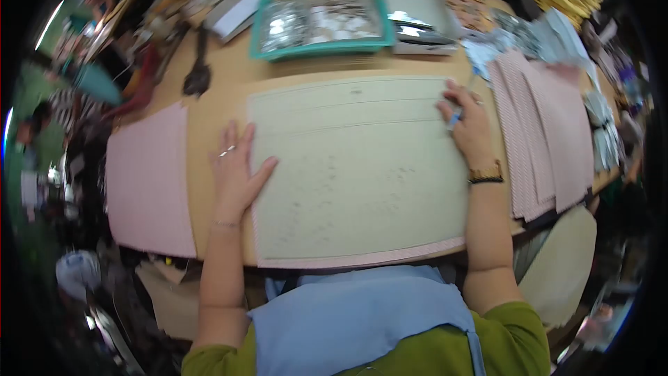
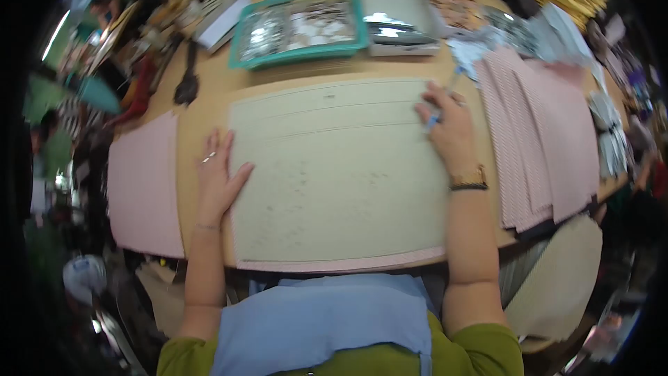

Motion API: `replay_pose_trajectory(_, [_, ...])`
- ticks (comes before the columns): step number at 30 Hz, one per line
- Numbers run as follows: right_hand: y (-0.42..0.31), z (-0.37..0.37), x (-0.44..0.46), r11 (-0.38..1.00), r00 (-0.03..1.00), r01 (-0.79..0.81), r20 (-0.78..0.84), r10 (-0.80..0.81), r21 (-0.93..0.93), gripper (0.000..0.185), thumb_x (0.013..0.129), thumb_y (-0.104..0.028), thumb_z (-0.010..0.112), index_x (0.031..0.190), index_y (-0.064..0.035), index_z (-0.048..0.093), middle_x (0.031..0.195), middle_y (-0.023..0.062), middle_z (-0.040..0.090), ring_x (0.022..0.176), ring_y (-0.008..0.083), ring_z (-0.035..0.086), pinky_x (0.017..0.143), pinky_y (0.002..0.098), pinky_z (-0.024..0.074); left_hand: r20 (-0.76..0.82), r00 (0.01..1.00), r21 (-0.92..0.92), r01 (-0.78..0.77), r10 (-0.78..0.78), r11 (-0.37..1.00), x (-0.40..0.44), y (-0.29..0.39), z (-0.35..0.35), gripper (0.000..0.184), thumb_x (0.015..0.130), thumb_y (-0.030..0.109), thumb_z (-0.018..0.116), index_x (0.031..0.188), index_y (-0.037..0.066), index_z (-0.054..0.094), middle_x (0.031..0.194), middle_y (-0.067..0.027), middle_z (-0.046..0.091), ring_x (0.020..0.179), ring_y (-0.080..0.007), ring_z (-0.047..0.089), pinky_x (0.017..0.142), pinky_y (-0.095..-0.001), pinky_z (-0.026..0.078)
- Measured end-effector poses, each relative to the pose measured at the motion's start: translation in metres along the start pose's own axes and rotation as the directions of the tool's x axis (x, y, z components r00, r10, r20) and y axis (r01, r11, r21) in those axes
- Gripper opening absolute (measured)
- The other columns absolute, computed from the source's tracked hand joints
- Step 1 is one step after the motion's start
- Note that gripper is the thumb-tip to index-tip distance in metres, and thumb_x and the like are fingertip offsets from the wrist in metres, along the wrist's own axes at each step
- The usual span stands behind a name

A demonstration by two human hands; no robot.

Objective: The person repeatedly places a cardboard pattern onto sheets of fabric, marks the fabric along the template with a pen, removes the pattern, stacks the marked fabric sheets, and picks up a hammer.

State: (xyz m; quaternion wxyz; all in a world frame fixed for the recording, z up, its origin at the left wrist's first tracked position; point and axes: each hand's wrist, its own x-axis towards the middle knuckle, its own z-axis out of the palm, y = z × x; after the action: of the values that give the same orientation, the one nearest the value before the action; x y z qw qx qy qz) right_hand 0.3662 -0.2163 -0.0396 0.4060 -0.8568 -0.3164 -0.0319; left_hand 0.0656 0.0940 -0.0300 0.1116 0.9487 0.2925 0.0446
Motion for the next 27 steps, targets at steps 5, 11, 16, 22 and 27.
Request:
replay_pose_trajectory(5, [0.015, 0.003, 0.002, 0.996, 0.997, 0.07, 0.003, -0.071, 0.048, 0.033, 0.083, -0.011, 0.073, 0.111, -0.0018, 0.062, 0.122, 0.0144, 0.063, 0.105, 0.0212, 0.06, 0.093, 0.031, 0.0477, -0.033, 0.999, 0.002, 0.008, -0.008, 1.0, -0.001, -0.001, 0.002, 0.08, 0.08, 0.056, 0.064, 0.146, 0.02, 0.038, 0.156, -0.0182, 0.022, 0.144, -0.0392, 0.018, 0.107, -0.0698, 0.012])
replay_pose_trajectory(11, [0.017, 0.005, 0.003, 0.986, 1.0, 0.001, 0.014, -0.003, 0.165, 0.028, 0.083, -0.01, 0.073, 0.108, -0.0019, 0.062, 0.126, 0.0123, 0.061, 0.109, 0.0195, 0.057, 0.096, 0.0303, 0.0455, -0.037, 0.999, -0.017, 0.002, -0.002, 1.0, -0.002, 0.0, 0.001, 0.079, 0.08, 0.057, 0.064, 0.146, 0.021, 0.039, 0.156, -0.0182, 0.023, 0.144, -0.0398, 0.018, 0.107, -0.0702, 0.011])
replay_pose_trajectory(16, [0.024, 0.006, 0.004, 0.988, 1.0, 0.01, 0.014, -0.013, 0.153, 0.03, 0.083, -0.01, 0.073, 0.109, -0.0006, 0.062, 0.127, 0.0135, 0.06, 0.108, 0.0195, 0.057, 0.096, 0.0302, 0.0448, -0.052, 0.999, -0.015, -0.001, 0.0, 1.0, -0.003, 0.0, 0.001, 0.077, 0.08, 0.058, 0.063, 0.145, 0.022, 0.04, 0.155, -0.0191, 0.023, 0.143, -0.041, 0.018, 0.107, -0.0702, 0.011])
replay_pose_trajectory(22, [0.027, 0.006, 0.005, 0.983, 0.999, 0.031, 0.004, -0.033, 0.182, 0.03, 0.083, -0.009, 0.074, 0.109, -0.0004, 0.062, 0.125, 0.0143, 0.061, 0.108, 0.0203, 0.058, 0.095, 0.0316, 0.0455, -0.065, 0.998, -0.009, -0.01, 0.01, 1.0, -0.003, 0.0, 0.002, 0.078, 0.081, 0.059, 0.062, 0.145, 0.022, 0.04, 0.155, -0.0199, 0.023, 0.143, -0.0413, 0.018, 0.106, -0.0705, 0.011])
replay_pose_trajectory(27, [0.033, 0.008, 0.007, 0.989, 0.997, 0.079, -0.005, -0.079, 0.126, 0.031, 0.082, -0.015, 0.075, 0.107, -0.0015, 0.063, 0.118, 0.0142, 0.064, 0.105, 0.0226, 0.061, 0.092, 0.0337, 0.0475, -0.159, 0.987, 0.016, -0.001, 0.004, 1.0, -0.001, 0.002, 0.008, 0.08, 0.08, 0.058, 0.064, 0.145, 0.018, 0.04, 0.155, -0.0186, 0.024, 0.143, -0.0392, 0.021, 0.108, -0.0667, 0.015])
